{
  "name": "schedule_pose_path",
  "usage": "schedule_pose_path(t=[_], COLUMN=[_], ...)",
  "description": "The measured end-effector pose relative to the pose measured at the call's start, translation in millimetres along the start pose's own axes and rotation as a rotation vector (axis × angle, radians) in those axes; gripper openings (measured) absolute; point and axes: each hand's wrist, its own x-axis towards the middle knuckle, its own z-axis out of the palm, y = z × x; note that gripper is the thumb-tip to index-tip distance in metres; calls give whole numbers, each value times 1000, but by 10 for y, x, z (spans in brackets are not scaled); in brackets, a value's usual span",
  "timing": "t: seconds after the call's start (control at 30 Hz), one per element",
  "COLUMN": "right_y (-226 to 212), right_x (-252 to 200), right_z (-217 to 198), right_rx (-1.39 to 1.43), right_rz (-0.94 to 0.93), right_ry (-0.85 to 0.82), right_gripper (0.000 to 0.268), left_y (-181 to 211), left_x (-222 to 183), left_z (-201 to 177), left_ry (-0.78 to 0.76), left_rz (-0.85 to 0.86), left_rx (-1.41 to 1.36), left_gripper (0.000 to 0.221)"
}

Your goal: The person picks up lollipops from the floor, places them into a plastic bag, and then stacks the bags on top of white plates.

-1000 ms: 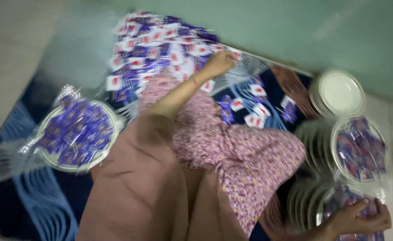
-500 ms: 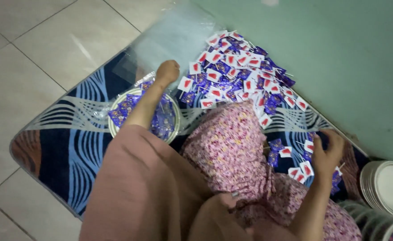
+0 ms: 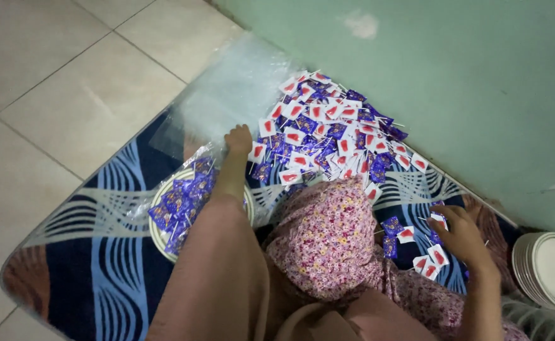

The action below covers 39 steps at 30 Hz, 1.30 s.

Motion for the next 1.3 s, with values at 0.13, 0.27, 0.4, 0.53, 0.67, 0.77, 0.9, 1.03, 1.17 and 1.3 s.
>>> schedule_pose_path(t=[0.13,0.27,0.4,0.53,0.67,0.77,0.9,1.03,1.17,1.3], right_y=[188,192,428,194,-5,-598,-806,-804,-340,-754], right_x=[-33,-62,-31,11,231,332,621,612,648,20], right_z=[-166,-327,-247,-291,-101,-67,234,423,773,94], right_rx=[-34,-27,-3,-3,84,240,655,1349,1943,2298], right_rz=[-66,133,89,121,-30,-125,-153,26,17,1], right_ry=[31,-128,-157,-191,-163,-89,59,202,63,-135], right_gripper=[47,48,49,49,46,41,34,32,40,68], left_y=[-10,-44,-68,74,532,872,1357,1660,2037,2244], left_x=[17,222,155,57,-407,-803,-1855,-2480,-3092,-4248], left_z=[21,96,-160,-555,-1391,-1835,-2544,-2734,-2791,-3162], left_ry=[36,68,72,255,284,214,33,-265,-666,-1423], left_rz=[14,14,19,47,228,455,841,1001,1077,1060], left_rx=[145,132,-24,-145,-400,-612,-1047,-1194,-1404,-1757], left_gripper=[56,45,31,33,50,43,29,19,18,11])
